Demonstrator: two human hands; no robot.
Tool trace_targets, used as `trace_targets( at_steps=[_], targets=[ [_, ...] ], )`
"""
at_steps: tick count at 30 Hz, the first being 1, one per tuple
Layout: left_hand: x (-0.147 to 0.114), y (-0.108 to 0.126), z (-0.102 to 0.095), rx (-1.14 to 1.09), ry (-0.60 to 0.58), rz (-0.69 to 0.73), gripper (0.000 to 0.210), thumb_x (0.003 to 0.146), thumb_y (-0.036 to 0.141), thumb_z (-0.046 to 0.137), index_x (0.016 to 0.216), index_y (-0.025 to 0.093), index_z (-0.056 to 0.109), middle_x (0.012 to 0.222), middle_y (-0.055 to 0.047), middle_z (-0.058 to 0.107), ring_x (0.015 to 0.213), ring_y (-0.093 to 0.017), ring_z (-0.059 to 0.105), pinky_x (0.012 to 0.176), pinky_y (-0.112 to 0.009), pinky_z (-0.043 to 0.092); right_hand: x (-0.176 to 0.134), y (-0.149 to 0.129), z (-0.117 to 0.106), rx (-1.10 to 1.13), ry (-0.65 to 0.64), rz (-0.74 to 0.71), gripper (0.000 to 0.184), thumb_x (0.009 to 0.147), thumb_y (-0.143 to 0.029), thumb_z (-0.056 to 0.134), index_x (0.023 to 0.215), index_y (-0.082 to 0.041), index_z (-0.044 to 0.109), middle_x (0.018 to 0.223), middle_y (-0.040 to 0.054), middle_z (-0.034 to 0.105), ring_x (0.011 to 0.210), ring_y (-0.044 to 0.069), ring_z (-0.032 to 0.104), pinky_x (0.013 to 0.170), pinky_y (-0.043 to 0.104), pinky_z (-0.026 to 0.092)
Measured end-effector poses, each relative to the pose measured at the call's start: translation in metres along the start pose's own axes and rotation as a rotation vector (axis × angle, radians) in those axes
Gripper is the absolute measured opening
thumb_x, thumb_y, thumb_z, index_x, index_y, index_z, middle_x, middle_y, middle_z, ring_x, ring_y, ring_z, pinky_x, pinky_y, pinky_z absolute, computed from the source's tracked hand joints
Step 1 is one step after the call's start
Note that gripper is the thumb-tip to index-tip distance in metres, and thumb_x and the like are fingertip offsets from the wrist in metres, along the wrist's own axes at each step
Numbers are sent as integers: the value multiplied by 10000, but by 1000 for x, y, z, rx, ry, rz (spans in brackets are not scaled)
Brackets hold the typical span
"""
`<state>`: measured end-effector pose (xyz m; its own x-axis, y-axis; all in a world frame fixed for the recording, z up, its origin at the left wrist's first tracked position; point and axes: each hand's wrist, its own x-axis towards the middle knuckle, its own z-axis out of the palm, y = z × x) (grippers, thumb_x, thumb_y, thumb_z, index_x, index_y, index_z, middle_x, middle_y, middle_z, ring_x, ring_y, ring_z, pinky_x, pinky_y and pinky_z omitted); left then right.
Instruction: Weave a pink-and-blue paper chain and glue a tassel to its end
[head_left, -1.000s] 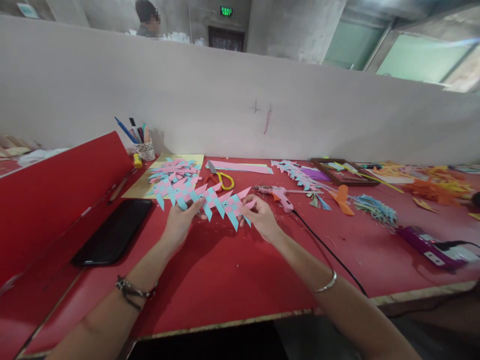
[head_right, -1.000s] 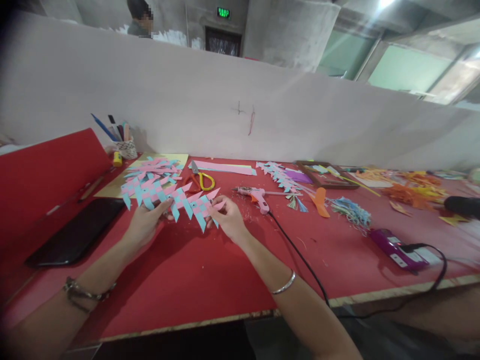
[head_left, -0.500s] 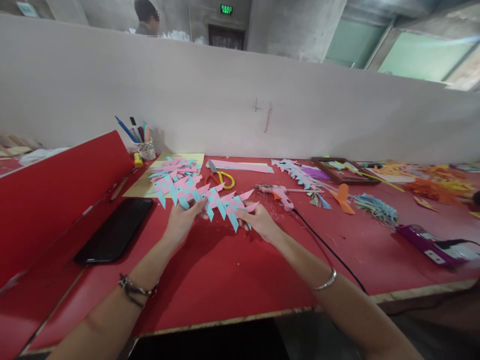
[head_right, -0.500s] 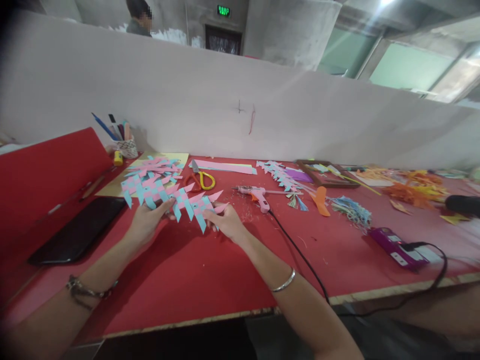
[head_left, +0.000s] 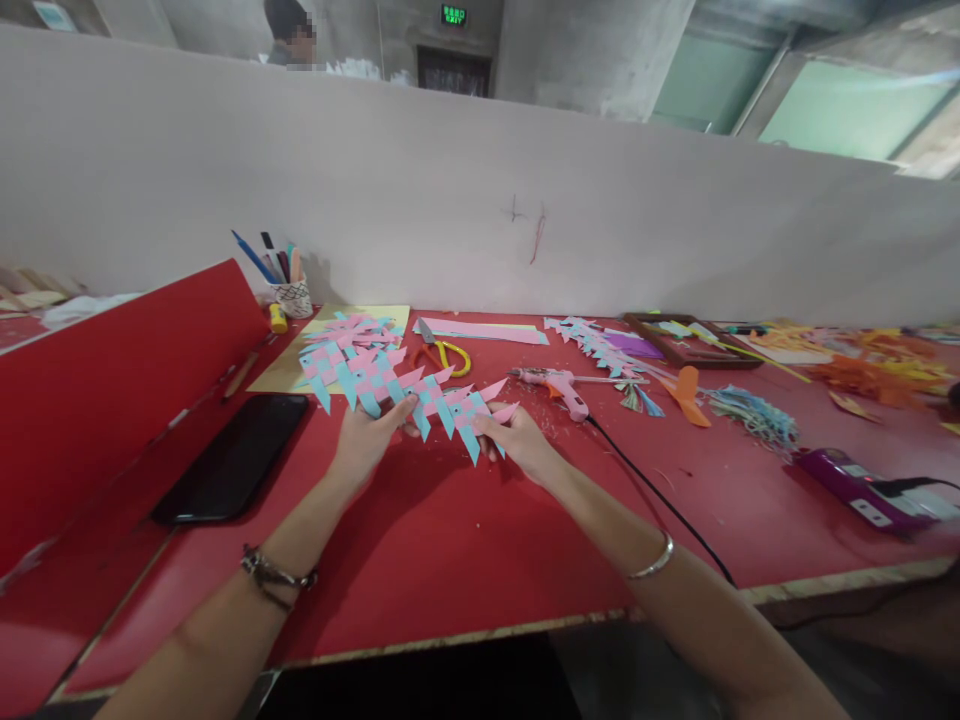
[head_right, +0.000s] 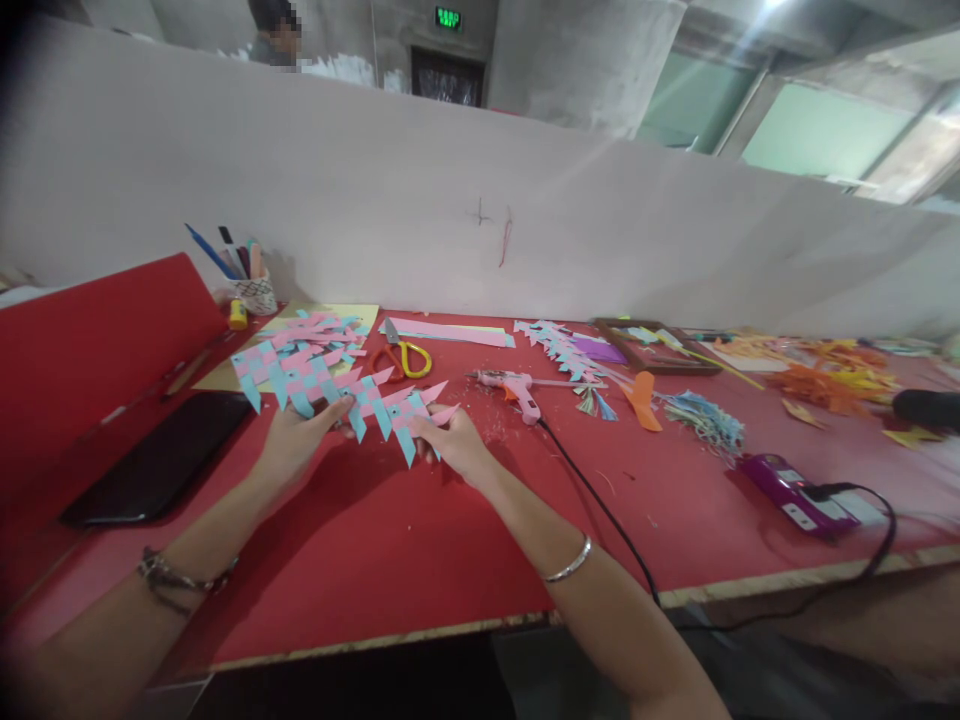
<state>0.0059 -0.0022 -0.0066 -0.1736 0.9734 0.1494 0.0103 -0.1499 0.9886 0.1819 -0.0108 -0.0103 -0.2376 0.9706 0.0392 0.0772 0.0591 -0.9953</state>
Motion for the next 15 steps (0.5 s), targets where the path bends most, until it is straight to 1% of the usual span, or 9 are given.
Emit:
trace_targets(
  at_steps=[8,12,15],
  targets=[
    [2,-4,0,-1,-13,25,180,565,328,636,533,176,545,425,40,552,396,-117,517,480,-237,422,0,-1,1,5,2,7,208,672,-344,542,563,-176,485,389,-75,488,304,40,406,324,165,289],
    [2,-4,0,7,-22,58,159,580,307,631,513,179,565,414,35,553,429,-123,534,514,-237,442,-1,-2,0,-1,31,-4,218,669,-343,543,546,-179,467,378,-76,478,306,39,401,329,165,283],
    [1,0,0,18,6,40,144,566,276,638,483,182,569,451,27,575,467,-128,548,530,-237,449,-1,-1,0,-7,30,-1,216,670,-348,537,555,-179,469,379,-76,480,305,41,400,329,166,285]
  ],
)
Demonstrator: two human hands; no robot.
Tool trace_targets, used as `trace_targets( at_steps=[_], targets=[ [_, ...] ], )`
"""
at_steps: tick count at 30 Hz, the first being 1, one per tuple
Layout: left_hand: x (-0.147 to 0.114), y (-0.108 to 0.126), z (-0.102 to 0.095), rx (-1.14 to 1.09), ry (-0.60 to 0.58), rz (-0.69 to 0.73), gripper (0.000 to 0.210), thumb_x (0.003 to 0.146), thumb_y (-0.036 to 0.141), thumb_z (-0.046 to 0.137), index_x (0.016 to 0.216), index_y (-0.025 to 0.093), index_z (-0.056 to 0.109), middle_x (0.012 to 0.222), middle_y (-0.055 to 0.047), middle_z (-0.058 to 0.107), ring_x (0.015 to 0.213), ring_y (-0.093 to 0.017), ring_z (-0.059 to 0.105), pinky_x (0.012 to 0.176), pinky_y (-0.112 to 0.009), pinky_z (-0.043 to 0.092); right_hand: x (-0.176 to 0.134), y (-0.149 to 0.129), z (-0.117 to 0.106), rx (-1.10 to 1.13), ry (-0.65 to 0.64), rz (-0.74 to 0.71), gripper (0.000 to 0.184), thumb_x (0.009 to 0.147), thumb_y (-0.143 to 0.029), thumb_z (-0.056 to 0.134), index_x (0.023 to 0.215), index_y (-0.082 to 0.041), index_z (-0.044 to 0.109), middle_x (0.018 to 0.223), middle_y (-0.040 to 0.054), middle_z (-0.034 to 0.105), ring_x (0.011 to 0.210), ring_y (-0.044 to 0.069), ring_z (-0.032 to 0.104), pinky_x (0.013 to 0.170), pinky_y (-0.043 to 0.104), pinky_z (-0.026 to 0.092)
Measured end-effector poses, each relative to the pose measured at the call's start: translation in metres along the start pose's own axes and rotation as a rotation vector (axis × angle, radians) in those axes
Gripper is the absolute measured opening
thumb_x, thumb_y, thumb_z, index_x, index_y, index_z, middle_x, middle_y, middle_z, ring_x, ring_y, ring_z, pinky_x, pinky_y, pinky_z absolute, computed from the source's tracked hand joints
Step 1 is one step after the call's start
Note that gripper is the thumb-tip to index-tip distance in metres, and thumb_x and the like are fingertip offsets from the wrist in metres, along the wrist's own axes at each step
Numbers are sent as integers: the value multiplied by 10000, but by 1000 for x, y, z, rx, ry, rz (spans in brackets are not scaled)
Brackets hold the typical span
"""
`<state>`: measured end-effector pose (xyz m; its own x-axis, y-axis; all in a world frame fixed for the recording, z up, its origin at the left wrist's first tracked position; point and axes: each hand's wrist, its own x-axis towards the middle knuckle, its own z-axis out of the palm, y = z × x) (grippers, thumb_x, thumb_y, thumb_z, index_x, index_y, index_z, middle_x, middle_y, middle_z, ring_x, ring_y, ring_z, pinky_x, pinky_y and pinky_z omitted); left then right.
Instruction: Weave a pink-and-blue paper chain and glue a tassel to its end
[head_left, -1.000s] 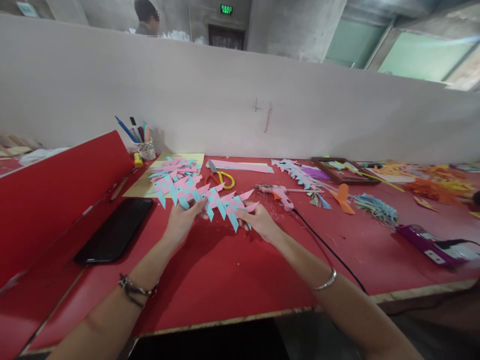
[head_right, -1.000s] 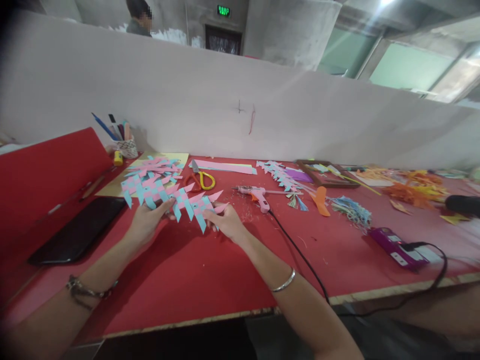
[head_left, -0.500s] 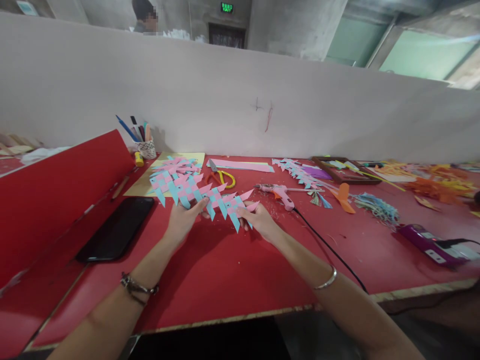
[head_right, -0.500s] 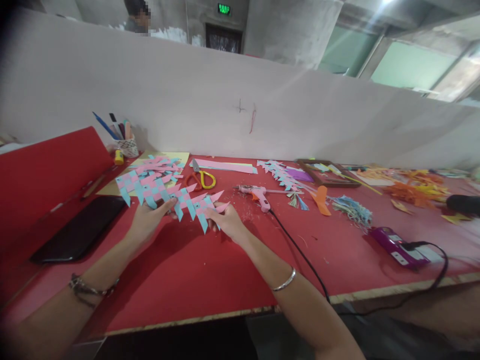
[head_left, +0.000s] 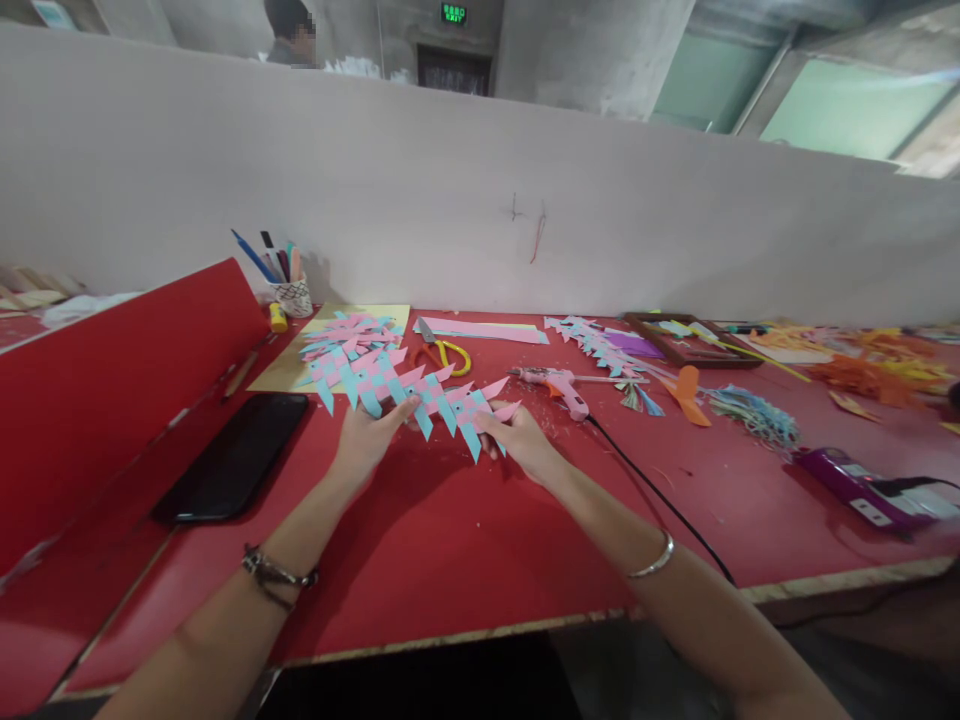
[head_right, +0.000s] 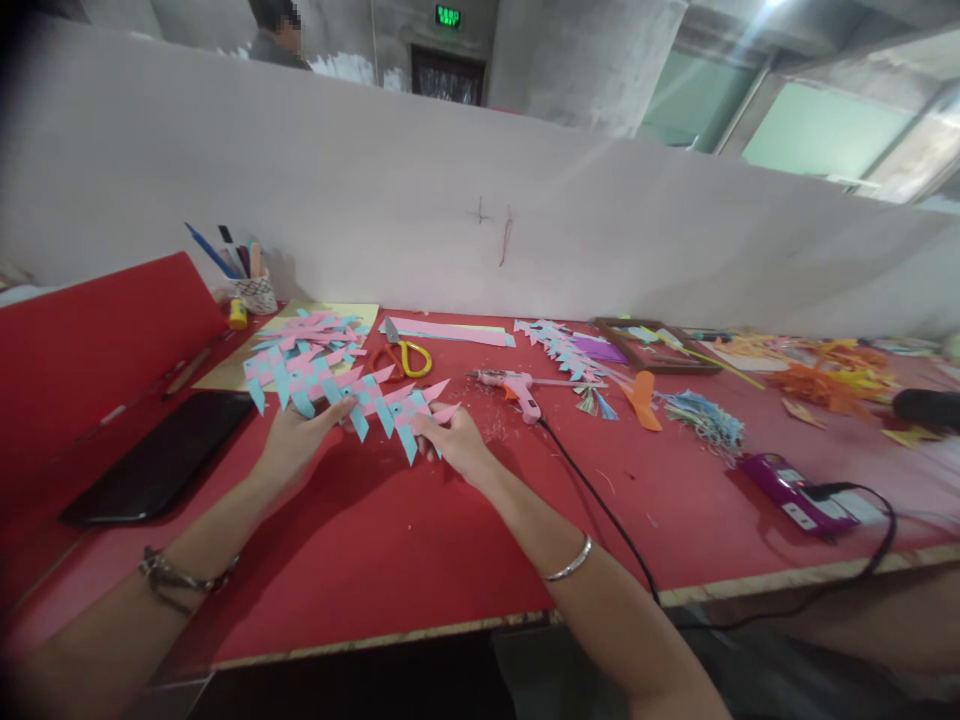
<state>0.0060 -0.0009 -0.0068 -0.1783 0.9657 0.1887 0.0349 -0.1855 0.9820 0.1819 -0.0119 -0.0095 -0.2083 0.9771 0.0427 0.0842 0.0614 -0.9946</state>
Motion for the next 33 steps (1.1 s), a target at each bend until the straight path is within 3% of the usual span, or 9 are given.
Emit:
trace_targets(
  at_steps=[10,18,23,28,33],
  targets=[
    [-1,6,2,19,52,-46,160,534,247,638,418,185,547,431,17,562,468,-133,532,506,-240,449,0,1,2,5,-6,2,197,665,-338,520,560,-178,476,375,-82,478,302,34,401,330,160,292],
    [0,5,1,21,14,-25,185,520,324,628,455,182,529,444,21,562,471,-138,544,526,-258,465,1,3,1,22,-16,6,197,658,-342,536,571,-172,490,382,-82,484,307,30,404,333,156,295],
    [1,-2,0,32,11,2,204,532,359,615,475,184,527,462,19,573,484,-138,547,533,-260,460,0,0,2,34,-22,5,250,633,-394,571,549,-174,488,373,-81,475,300,36,403,320,157,288],
    [3,-6,0,-15,61,10,196,514,346,629,463,189,525,442,31,547,479,-125,520,508,-240,437,2,0,-1,115,-50,29,415,651,-543,499,477,-167,488,386,-43,494,291,62,431,317,189,324],
    [4,-2,-1,-6,74,6,200,498,342,633,438,192,515,432,32,534,474,-125,509,494,-236,424,1,-2,-2,85,-2,55,384,584,-531,583,503,-161,520,401,-33,523,313,75,460,341,197,359]
  ],
)
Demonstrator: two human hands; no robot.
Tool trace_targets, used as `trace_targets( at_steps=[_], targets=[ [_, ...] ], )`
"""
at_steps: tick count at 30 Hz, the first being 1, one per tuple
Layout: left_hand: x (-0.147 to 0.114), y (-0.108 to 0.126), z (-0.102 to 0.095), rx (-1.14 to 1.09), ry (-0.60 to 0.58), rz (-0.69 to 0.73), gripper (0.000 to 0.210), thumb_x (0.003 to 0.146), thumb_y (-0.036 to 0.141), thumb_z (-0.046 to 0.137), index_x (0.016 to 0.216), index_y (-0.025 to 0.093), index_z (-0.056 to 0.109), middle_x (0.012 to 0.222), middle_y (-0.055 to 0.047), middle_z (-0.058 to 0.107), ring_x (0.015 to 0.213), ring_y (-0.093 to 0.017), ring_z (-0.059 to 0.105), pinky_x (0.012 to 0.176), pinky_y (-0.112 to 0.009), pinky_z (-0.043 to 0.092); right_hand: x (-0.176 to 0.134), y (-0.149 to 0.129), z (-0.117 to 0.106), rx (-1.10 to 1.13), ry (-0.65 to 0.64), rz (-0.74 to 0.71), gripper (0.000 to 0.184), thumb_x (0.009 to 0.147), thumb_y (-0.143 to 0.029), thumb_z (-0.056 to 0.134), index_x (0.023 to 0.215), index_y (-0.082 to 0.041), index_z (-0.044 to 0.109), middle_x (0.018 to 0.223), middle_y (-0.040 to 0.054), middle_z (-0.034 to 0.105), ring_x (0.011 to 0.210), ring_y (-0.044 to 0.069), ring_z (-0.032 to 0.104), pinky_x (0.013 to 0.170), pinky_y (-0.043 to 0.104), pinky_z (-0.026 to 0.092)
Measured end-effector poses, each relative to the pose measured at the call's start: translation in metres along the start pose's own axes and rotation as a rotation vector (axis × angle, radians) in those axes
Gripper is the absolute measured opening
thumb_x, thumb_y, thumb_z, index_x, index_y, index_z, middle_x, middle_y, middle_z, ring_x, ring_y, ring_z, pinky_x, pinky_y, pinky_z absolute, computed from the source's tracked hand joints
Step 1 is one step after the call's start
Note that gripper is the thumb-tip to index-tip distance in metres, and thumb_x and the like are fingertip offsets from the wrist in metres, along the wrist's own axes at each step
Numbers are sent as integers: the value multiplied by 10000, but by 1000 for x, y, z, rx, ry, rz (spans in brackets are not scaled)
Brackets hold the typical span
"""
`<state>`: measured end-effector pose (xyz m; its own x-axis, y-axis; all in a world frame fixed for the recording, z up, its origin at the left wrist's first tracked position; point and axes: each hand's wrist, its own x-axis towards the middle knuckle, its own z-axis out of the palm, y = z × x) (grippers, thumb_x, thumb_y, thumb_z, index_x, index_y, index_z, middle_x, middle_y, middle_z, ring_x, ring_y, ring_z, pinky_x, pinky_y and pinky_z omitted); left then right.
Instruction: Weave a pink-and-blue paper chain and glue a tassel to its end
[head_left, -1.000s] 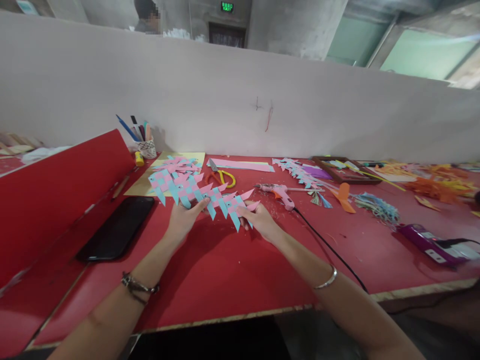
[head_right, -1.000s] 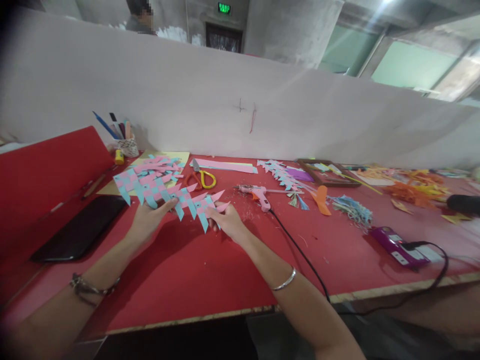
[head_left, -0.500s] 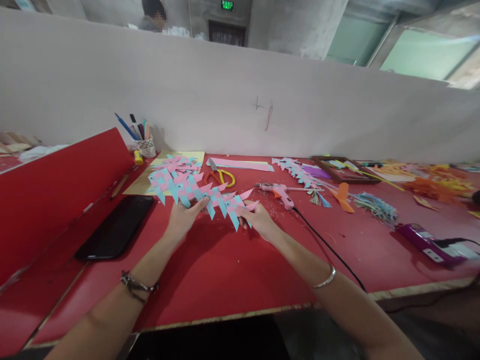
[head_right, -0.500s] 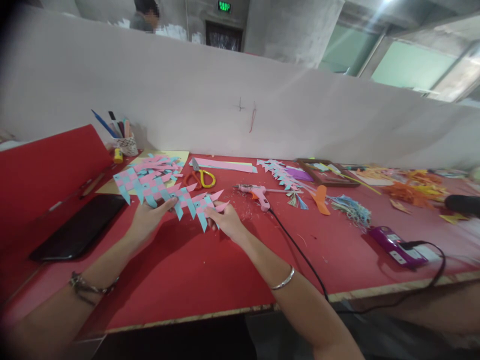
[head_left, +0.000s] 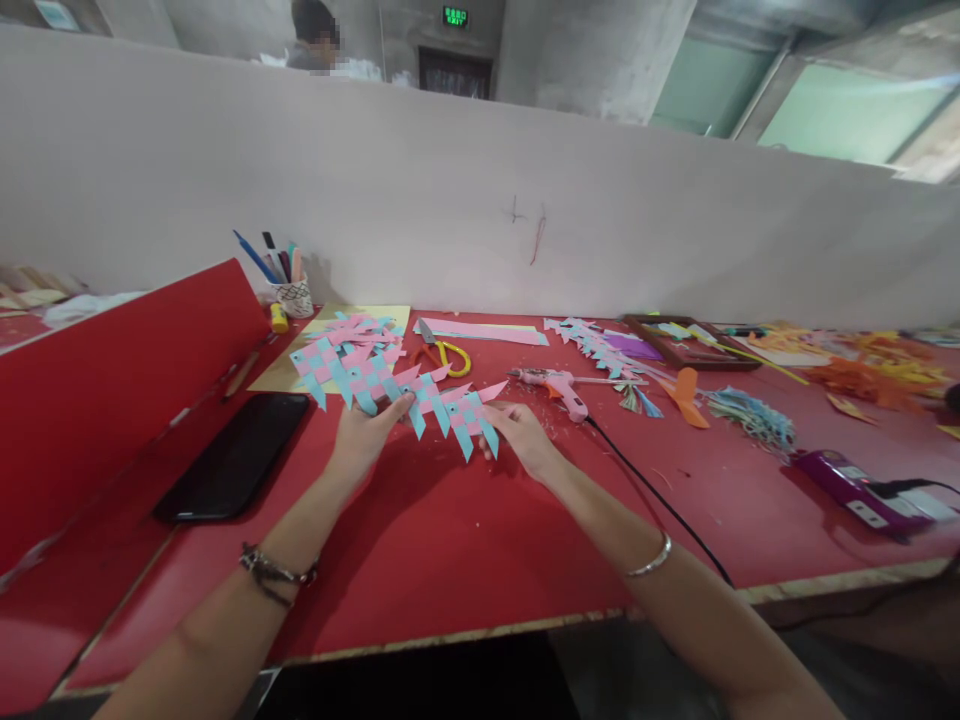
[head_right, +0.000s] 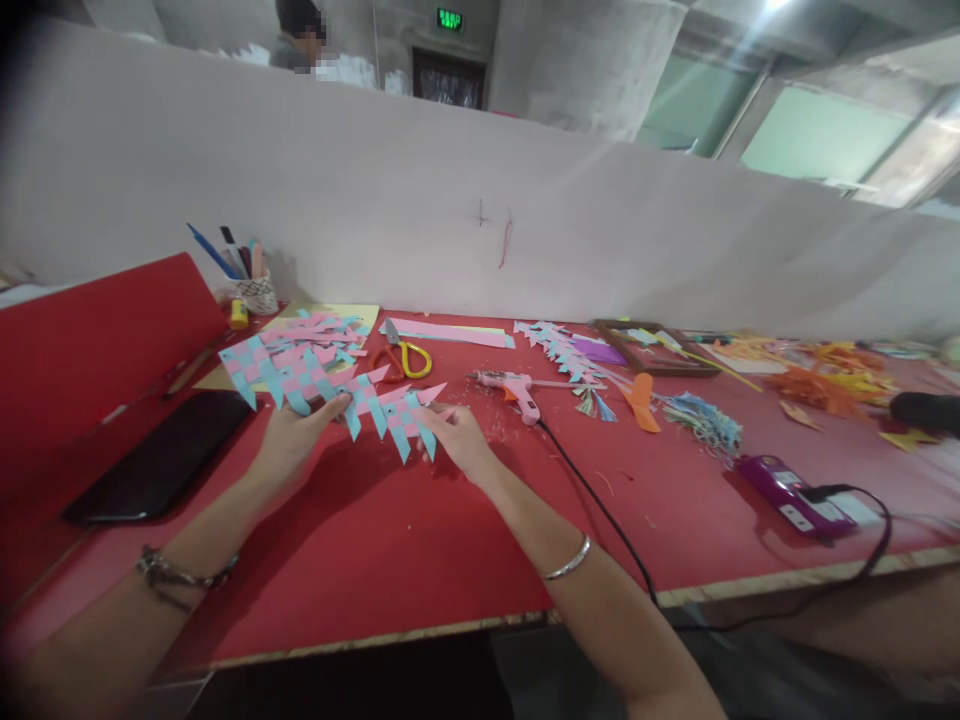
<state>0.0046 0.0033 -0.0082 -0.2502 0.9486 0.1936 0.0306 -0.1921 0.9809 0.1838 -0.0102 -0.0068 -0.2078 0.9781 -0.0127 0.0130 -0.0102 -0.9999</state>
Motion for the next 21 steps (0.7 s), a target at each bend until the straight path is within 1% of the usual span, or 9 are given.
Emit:
trace_targets(
  at_steps=[2,8,14,17,21],
  targets=[
    [0,0,0,-20,4,-10,194,495,344,636,456,190,524,449,31,548,483,-127,513,502,-239,429,-1,-1,1,-15,3,0,357,574,-506,604,519,-161,530,398,-38,523,318,75,462,341,192,353],
    [0,0,-1,-60,-18,-56,196,481,348,654,506,179,558,489,25,574,513,-128,525,530,-246,448,-2,-1,2,-42,2,-11,306,613,-452,590,534,-160,544,400,-43,523,337,62,456,369,183,354],
    [-1,1,0,-45,-5,-58,220,476,359,656,529,169,561,508,25,571,527,-129,526,540,-253,443,-1,2,1,-61,-12,-15,305,630,-442,580,517,-162,533,403,-39,522,344,59,446,374,180,344],
    [-1,1,0,-76,-14,-67,219,474,350,660,543,163,568,510,28,570,523,-121,523,546,-250,444,-1,2,1,-67,-7,-16,308,632,-445,578,516,-164,532,407,-37,522,341,61,440,372,184,345],
    [0,-2,0,-86,-18,-64,219,474,343,671,516,159,559,481,30,553,498,-115,515,526,-247,437,-1,1,1,-69,-45,-8,304,648,-446,570,539,-165,538,419,-30,534,352,70,457,382,192,364]
  ],
)
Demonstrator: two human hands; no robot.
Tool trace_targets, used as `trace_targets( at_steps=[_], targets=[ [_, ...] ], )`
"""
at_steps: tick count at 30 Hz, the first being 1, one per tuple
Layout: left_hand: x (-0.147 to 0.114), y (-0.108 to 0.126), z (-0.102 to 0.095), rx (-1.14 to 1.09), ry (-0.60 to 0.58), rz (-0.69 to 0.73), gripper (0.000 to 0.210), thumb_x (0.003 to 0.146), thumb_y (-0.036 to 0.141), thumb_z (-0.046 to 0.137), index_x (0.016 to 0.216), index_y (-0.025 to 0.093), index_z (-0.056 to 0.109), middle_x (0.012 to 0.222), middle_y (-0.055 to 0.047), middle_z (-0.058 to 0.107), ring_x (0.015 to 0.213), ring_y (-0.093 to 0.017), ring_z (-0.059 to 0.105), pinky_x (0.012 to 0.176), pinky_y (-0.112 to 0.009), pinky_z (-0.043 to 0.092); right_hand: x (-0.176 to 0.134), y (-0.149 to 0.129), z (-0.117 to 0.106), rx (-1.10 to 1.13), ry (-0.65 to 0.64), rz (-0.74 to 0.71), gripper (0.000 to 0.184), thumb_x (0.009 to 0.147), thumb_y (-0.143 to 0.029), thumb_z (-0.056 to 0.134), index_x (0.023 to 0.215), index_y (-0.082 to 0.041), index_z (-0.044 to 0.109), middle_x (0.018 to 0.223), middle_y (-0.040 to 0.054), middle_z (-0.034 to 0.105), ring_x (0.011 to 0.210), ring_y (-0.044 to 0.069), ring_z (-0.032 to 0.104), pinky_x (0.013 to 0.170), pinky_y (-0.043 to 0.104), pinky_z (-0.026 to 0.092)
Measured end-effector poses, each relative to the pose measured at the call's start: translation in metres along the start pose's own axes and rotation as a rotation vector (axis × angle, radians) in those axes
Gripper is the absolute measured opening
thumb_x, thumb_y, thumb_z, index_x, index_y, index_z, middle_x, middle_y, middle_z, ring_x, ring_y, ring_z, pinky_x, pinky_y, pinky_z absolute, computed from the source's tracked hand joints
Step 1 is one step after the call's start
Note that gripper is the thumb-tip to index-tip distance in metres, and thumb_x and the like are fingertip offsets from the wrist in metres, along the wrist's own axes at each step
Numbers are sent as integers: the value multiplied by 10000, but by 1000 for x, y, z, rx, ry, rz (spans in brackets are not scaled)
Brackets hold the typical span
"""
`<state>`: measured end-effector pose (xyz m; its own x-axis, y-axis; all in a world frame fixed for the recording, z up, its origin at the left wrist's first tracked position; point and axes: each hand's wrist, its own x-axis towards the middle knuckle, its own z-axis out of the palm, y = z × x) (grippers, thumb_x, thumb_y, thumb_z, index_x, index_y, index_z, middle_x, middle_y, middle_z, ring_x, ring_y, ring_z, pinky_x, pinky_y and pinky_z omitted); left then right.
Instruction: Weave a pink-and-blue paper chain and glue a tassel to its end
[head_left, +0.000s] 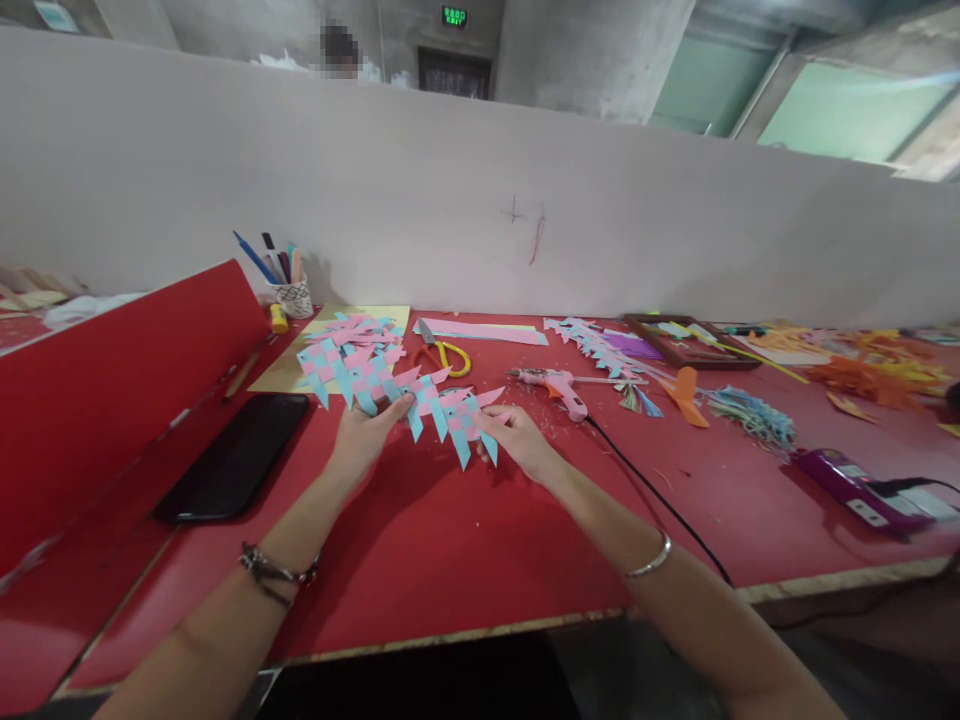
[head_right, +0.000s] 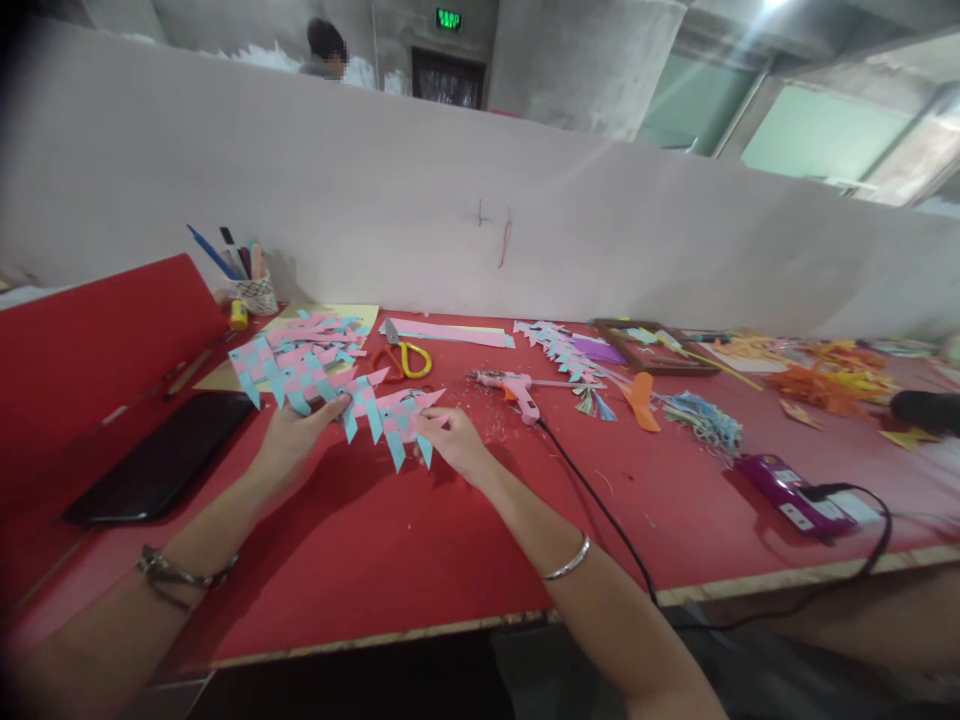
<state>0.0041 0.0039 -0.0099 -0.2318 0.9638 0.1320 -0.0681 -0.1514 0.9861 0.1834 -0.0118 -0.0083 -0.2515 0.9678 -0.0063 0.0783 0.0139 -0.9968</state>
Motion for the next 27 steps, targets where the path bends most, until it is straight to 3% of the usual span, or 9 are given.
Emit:
trace_targets(
  at_steps=[13,27],
  targets=[
    [-3,2,-1,69,18,80,228,520,365,674,635,178,612,647,-13,661,675,-187,601,636,-282,476,-2,-4,1,46,-53,-28,373,620,-528,582,539,-167,542,432,-25,528,366,76,462,379,205,374],
    [-5,10,-3,178,49,84,183,491,333,659,596,187,622,647,-15,671,728,-220,614,655,-295,483,-1,1,1,28,-16,-43,316,630,-448,588,500,-164,549,437,-45,521,406,60,445,428,194,335]
  ],
)
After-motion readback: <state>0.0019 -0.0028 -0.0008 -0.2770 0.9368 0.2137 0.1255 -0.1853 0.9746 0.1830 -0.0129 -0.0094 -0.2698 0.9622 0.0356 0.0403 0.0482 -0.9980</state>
